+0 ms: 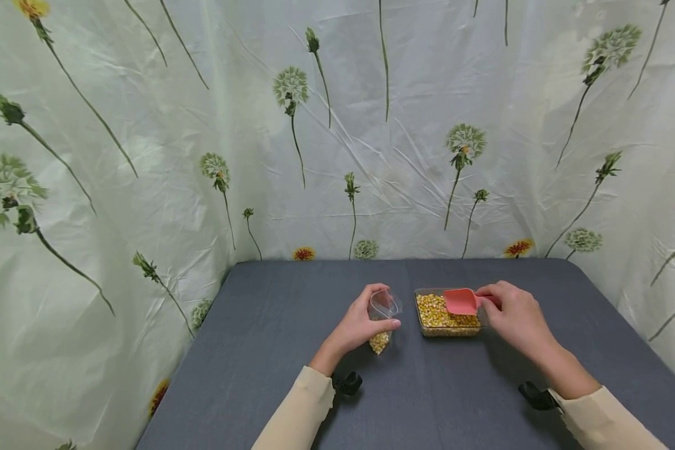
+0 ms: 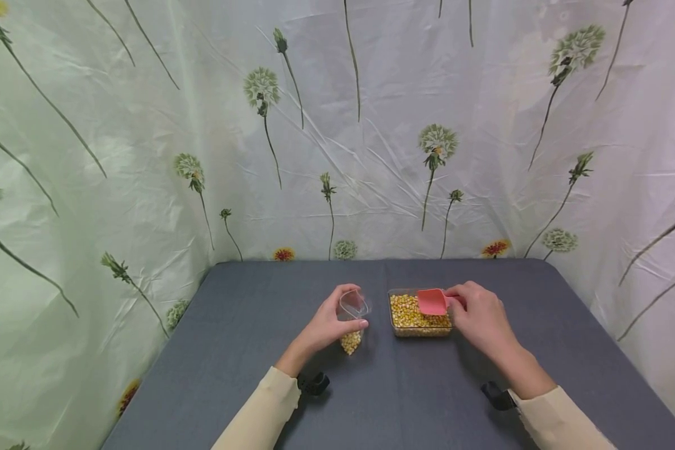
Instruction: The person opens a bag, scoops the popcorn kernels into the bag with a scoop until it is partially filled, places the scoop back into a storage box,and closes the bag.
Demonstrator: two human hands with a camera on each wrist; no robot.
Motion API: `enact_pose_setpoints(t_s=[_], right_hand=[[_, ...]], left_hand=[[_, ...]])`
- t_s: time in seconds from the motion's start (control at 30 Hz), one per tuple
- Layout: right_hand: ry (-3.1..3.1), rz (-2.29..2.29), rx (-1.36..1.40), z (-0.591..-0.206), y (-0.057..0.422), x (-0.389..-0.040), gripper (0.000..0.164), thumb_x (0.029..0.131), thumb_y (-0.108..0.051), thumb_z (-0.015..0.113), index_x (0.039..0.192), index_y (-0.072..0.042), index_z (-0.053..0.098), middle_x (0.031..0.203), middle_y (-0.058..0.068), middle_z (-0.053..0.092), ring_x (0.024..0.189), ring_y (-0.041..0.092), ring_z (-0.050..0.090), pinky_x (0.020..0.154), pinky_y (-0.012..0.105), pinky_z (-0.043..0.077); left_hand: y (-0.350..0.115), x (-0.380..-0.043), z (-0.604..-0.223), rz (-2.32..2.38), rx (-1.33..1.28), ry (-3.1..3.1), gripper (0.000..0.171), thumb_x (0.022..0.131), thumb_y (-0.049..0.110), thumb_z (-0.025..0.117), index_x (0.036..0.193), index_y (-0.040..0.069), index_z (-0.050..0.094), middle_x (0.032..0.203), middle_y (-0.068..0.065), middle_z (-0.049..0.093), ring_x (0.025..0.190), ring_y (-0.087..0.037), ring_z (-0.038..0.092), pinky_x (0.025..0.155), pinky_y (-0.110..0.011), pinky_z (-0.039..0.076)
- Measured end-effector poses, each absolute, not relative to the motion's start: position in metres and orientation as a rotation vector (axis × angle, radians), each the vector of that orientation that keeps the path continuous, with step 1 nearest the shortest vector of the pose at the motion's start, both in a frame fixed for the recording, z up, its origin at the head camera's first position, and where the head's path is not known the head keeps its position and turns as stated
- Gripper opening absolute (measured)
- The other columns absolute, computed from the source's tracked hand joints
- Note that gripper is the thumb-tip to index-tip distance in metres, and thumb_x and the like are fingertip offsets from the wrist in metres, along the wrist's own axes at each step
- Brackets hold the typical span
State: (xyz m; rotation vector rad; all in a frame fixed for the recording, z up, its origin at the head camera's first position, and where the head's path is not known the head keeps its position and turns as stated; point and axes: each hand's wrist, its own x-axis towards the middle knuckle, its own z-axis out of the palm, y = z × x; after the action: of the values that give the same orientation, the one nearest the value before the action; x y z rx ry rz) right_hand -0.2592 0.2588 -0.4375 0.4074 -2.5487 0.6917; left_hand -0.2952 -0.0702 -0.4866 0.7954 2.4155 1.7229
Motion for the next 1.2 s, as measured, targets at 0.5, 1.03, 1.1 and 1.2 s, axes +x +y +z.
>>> enact_pose_setpoints(t_s=[0.5, 1.03, 1.1, 1.2], right_hand=[[-2.425, 0.275, 0.774, -0.444, 0.27, -0.27, 0.034, 0.066, 0.016, 0.081, 0.092, -0.004, 0.07, 0.079, 0.003, 0.053, 0.067, 0.019, 0.048, 0.054, 0.034, 0.044], [-2.599, 0.573, 0.543, -0.442, 0.265, -0.261, 0.015, 0.086, 0.003, 0.066, 0.093, -0.006, 0.076, 0.08, -0.001, 0.059, 0.059, 0.01, 0.044, 0.052, 0.03, 0.037], [-2.646, 0.663, 0.486, -0.443, 0.264, -0.26, 0.014, 0.089, 0.001, 0.066, 0.095, -0.007, 0.076, 0.082, 0.0, 0.06, 0.059, 0.012, 0.044, 0.052, 0.031, 0.035], [-2.701, 0.773, 0.393, -0.445, 0.263, -0.258, 0.014, 0.092, -0.002, 0.065, 0.097, -0.006, 0.076, 0.085, 0.003, 0.063, 0.061, 0.014, 0.045, 0.052, 0.032, 0.035]], left_hand=[[-0.071, -0.296, -0.489, 1.708, 0.799, 2.416, 0.063, 0.088, 0.038, 0.08, 0.14, 0.03, 0.045, 0.127, 0.005, 0.058, 0.111, -0.012, 0.058, 0.09, -0.044, 0.05], [-0.071, -0.295, -0.488, 1.696, 0.775, 2.426, 0.063, 0.087, 0.041, 0.08, 0.138, 0.036, 0.045, 0.125, 0.01, 0.058, 0.111, -0.009, 0.057, 0.093, -0.047, 0.049], [-0.071, -0.296, -0.488, 1.697, 0.774, 2.428, 0.062, 0.087, 0.039, 0.08, 0.139, 0.035, 0.045, 0.125, 0.01, 0.058, 0.111, -0.009, 0.058, 0.093, -0.047, 0.049], [-0.07, -0.295, -0.488, 1.687, 0.771, 2.432, 0.064, 0.087, 0.039, 0.08, 0.14, 0.031, 0.045, 0.125, 0.011, 0.058, 0.111, -0.009, 0.058, 0.091, -0.044, 0.05]])
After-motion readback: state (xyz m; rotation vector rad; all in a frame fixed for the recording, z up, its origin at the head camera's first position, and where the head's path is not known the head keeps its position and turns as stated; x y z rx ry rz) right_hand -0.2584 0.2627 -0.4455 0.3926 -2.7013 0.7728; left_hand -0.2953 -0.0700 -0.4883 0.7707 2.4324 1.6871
